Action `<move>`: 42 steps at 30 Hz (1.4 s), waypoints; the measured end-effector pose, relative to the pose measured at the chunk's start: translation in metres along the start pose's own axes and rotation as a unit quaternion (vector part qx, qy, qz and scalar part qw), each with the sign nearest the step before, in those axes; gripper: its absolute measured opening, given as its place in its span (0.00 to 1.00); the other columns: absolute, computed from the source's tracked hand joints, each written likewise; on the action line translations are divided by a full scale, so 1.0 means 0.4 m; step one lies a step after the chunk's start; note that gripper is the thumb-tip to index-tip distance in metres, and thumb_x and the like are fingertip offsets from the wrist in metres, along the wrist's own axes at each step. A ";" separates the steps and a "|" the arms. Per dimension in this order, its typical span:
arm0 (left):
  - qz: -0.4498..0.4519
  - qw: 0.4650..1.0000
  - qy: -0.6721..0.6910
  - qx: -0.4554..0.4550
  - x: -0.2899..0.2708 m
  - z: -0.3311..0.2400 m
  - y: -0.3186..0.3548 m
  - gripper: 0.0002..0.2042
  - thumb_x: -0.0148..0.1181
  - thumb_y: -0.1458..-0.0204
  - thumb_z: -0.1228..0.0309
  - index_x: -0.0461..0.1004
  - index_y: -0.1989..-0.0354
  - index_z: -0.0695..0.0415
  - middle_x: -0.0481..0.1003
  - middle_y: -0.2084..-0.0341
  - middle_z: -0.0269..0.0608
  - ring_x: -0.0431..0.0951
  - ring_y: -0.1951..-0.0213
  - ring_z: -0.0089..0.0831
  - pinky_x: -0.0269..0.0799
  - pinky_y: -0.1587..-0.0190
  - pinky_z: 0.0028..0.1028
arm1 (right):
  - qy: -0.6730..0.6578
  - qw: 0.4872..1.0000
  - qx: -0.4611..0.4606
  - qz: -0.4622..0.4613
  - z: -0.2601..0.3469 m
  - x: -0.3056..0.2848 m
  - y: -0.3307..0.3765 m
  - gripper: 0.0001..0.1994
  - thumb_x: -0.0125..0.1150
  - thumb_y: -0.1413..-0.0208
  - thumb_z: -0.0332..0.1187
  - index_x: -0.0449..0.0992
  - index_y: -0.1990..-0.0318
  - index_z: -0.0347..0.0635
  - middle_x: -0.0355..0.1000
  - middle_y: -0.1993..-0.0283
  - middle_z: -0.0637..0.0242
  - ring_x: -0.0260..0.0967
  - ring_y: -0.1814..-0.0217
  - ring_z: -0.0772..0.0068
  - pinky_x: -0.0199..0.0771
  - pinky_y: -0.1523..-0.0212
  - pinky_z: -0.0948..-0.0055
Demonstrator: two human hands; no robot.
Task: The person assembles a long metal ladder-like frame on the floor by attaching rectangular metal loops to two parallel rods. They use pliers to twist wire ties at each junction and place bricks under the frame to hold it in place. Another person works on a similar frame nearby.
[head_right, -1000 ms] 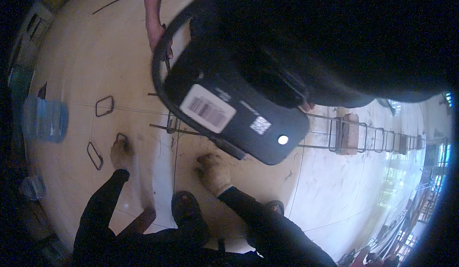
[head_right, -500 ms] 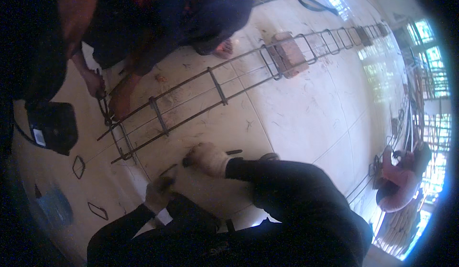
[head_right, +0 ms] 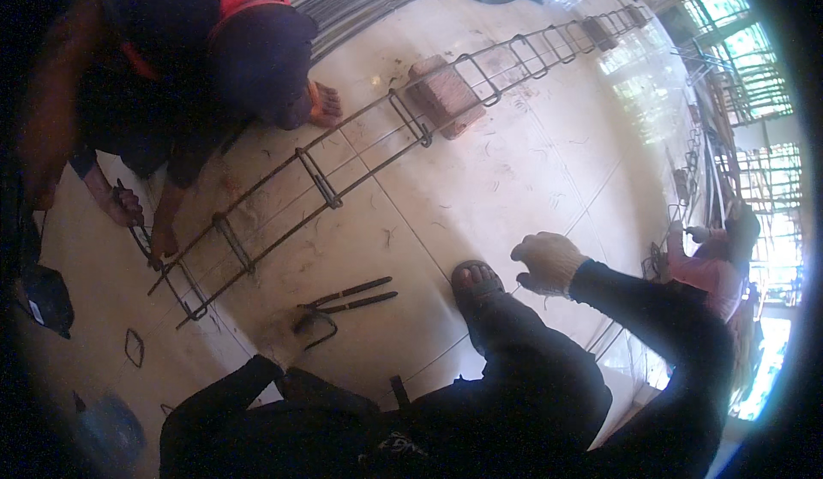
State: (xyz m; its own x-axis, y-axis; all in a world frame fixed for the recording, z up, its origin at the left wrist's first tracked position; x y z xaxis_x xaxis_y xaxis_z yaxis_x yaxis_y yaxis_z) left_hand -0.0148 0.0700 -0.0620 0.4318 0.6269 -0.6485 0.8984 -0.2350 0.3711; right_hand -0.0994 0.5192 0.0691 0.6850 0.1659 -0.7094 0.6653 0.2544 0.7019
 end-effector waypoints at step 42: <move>-0.555 0.774 -0.068 -0.298 0.174 -0.304 -0.254 0.34 0.67 0.42 0.62 0.64 0.29 0.64 0.62 0.28 0.61 0.62 0.29 0.60 0.58 0.27 0.53 | -0.410 0.712 0.102 -0.561 -0.326 -0.117 -0.605 0.22 0.79 0.50 0.40 0.84 0.53 0.34 0.85 0.54 0.53 0.83 0.53 0.55 0.80 0.51 0.60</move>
State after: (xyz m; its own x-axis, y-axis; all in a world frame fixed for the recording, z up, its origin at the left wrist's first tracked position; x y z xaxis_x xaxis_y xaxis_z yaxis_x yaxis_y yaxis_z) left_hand -0.0857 0.2279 -0.0638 -0.5374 0.1038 -0.8369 0.5436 0.8013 -0.2497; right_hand -0.3311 0.5742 -0.0759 -0.4240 -0.6658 -0.6139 0.9022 -0.3693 -0.2226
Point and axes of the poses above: each hand's wrist, its own y-axis away from the middle knuckle, its own x-axis out of the palm, z = x × y, the point moved 10 cm from there along -y, towards the middle knuckle
